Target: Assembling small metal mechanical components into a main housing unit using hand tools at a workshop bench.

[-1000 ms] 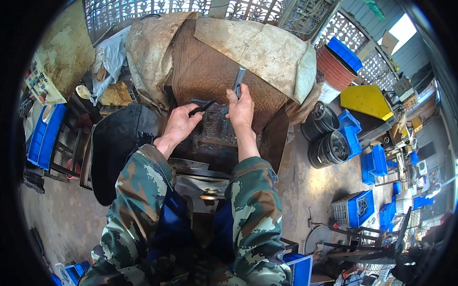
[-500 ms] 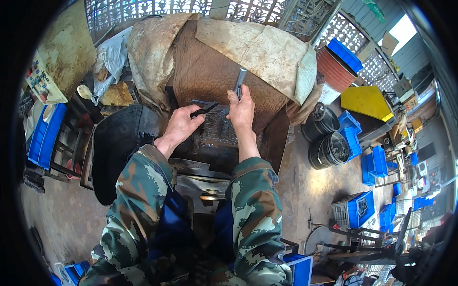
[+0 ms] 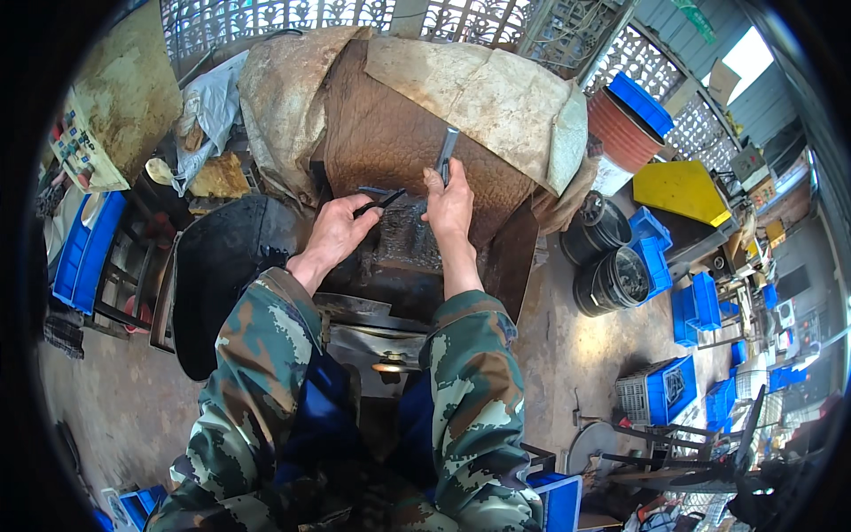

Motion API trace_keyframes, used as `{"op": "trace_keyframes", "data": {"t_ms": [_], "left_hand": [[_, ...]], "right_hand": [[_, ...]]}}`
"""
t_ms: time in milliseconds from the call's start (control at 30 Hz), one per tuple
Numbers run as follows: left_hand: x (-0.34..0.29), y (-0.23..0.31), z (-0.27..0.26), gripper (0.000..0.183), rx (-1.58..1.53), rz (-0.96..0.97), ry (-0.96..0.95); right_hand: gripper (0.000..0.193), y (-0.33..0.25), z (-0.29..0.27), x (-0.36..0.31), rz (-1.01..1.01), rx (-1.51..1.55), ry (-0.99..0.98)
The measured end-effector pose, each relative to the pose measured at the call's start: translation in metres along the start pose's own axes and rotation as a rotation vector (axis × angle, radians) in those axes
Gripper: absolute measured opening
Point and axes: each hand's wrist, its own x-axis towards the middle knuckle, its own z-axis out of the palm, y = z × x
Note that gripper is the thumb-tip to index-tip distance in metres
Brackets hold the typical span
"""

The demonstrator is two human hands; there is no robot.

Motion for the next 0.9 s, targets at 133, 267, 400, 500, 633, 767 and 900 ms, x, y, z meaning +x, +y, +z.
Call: {"op": "trace_keyframes", "data": {"t_ms": [133, 267, 400, 500, 633, 767, 900], "left_hand": [[0.0, 0.005, -0.001, 0.025, -0.008, -0.017, -0.024], [0.0, 0.001, 0.0, 0.026, -0.008, 0.018, 0.006], [0.002, 0.001, 0.0, 0.026, 0.001, 0.033, 0.024], [0.003, 0.001, 0.0, 0.026, 0.011, 0.03, 0.017], [0.006, 0.005, -0.002, 0.025, 0.055, 0.025, 0.013], [0.007, 0.002, -0.007, 0.024, 0.072, -0.028, -0.008], [0.008, 0.005, 0.0, 0.024, 0.08, -0.027, -0.029]], "right_hand": [[0.031, -0.001, -0.002, 0.0, 0.008, -0.006, 0.003], [0.03, -0.003, -0.003, -0.003, 0.001, 0.008, -0.012], [0.028, -0.005, -0.006, -0.008, 0.007, 0.034, -0.018], [0.027, -0.001, -0.011, -0.017, 0.012, 0.065, -0.045], [0.026, 0.007, -0.022, -0.033, -0.01, 0.304, -0.137], [0.026, -0.005, -0.05, -0.068, 0.138, 0.295, -0.372], [0.026, -0.003, -0.08, -0.108, 0.042, 0.018, -0.614]]}}
